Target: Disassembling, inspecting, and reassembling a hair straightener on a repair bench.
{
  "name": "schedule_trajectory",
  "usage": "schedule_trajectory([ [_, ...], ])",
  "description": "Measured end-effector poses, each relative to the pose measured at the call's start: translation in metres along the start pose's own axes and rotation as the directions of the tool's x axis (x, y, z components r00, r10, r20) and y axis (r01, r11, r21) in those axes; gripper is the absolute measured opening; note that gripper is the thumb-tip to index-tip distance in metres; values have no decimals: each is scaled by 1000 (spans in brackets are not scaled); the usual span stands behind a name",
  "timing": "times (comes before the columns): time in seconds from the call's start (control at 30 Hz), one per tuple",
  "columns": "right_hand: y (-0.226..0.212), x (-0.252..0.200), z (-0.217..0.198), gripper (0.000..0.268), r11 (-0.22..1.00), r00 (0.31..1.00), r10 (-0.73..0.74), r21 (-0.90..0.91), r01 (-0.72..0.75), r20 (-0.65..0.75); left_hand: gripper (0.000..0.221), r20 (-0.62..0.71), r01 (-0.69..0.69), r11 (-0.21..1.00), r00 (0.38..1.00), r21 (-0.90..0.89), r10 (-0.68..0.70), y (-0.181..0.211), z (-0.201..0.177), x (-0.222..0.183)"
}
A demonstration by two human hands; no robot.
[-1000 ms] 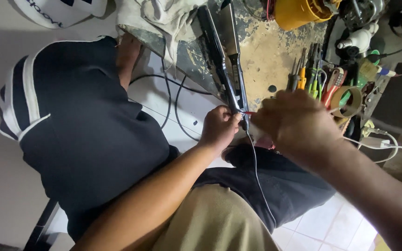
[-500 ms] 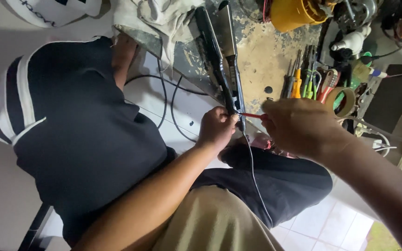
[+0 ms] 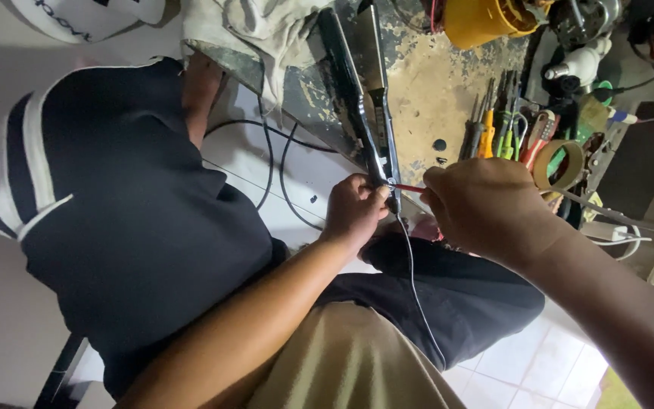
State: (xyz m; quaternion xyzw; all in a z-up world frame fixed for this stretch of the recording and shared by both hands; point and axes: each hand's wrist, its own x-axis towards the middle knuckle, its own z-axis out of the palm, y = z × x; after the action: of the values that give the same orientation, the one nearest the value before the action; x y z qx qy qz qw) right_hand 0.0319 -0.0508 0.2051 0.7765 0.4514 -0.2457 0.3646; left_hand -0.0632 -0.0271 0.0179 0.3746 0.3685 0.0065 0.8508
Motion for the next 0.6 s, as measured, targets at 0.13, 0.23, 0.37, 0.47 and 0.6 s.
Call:
schedule_trajectory([
  [0.13, 9, 0, 5, 18, 997, 998, 69, 41, -69, 13, 46, 21, 12, 1000, 1000, 21, -13, -3, 1, 2],
  [0.23, 30, -11, 11, 25, 976, 975, 106, 167, -140, 198, 49, 13, 70, 995, 997, 68, -71, -10, 1, 9],
  [0.37, 91, 8, 117, 19, 898, 746, 354, 427, -103, -564, 40, 7, 6, 992, 1000, 126, -7, -2, -4, 4],
  [0.47, 117, 40, 199, 20, 837, 479, 532, 519, -174, -698, 40, 14, -3, 981, 1000, 196, 0, 11, 0, 0],
  [0.6, 123, 70, 242, 12, 739, 269, 674, 625, -252, -688, 43, 4, -16, 984, 1000, 175, 16, 24, 5, -9],
])
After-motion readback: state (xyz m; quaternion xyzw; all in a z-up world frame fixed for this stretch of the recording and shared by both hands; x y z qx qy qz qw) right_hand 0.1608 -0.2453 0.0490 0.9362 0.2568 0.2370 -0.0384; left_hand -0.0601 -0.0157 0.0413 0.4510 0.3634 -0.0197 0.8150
